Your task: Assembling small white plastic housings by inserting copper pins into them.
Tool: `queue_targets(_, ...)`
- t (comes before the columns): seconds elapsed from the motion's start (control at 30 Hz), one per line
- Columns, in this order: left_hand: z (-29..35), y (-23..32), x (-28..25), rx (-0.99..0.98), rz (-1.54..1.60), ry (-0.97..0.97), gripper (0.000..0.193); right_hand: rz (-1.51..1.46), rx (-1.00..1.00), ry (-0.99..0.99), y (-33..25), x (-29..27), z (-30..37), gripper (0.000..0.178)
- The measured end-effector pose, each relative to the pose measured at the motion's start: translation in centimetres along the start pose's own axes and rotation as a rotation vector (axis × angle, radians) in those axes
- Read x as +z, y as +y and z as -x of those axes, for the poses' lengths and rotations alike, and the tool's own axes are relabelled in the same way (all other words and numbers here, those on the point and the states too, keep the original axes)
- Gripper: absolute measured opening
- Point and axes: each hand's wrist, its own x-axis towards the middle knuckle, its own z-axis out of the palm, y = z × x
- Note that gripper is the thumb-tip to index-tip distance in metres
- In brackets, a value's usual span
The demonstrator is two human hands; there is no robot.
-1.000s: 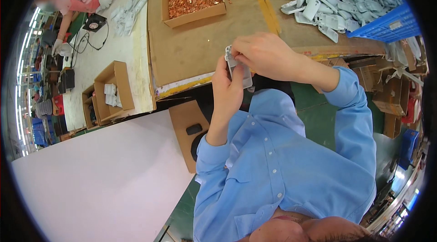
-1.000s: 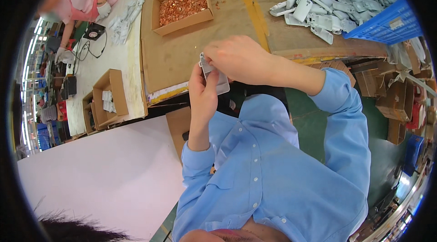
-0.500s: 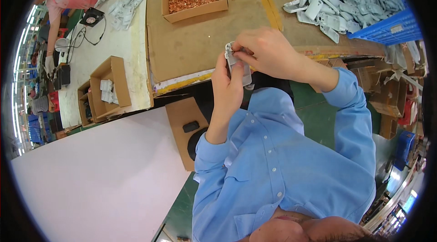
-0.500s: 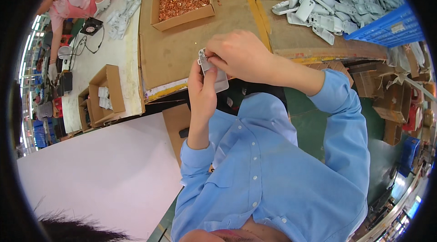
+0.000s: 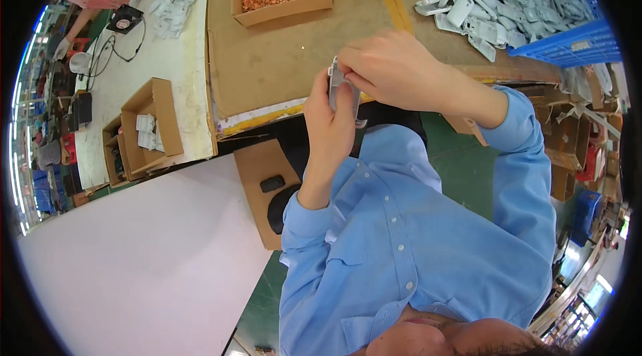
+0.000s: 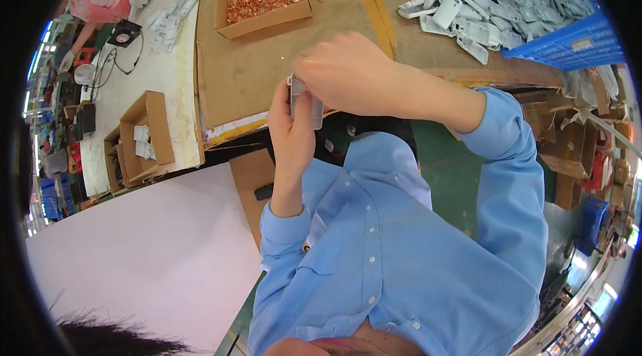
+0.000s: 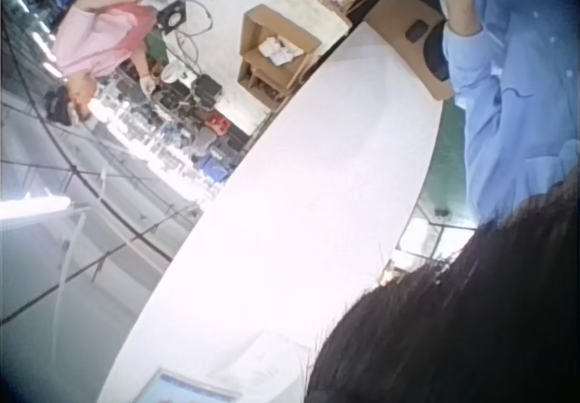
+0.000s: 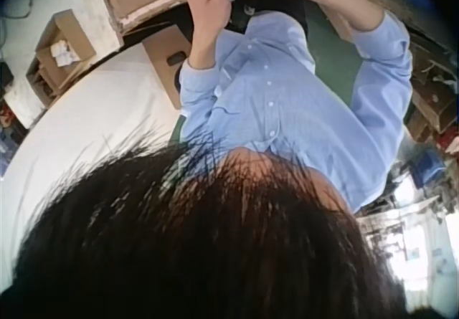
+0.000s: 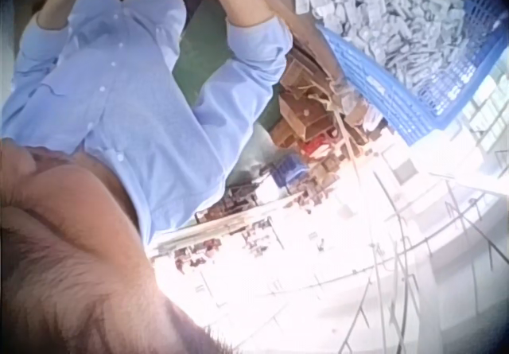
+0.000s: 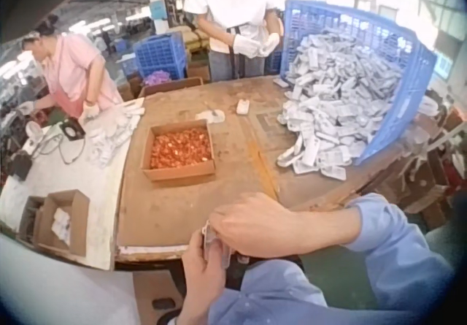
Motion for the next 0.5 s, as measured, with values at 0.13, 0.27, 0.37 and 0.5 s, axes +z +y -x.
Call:
queue_targets(0.13,0.0,0.6,0.0,-0.053,0.008,0.005,0.028,0.037,0.004,-0.06,-0.3,-0.7,-0.5,0.009)
queue_targets(0.27,0.1,1.3,0.4,0.01,-0.021,0.026,0.029,0.004,0.129,-0.024,-0.6,-0.6,-0.8,0.011)
queue_targets(0.37,0.1,2.1,0.7,-0.029,0.013,0.026,0.028,-0.034,0.177,0.003,-0.7,-0.6,-0.8,0.012)
queue_targets(0.5,0.1,1.8,1.2,-0.018,0.132,0.065,0.027,-0.114,0.247,-0.008,-0.6,-0.6,-0.7,0.015)
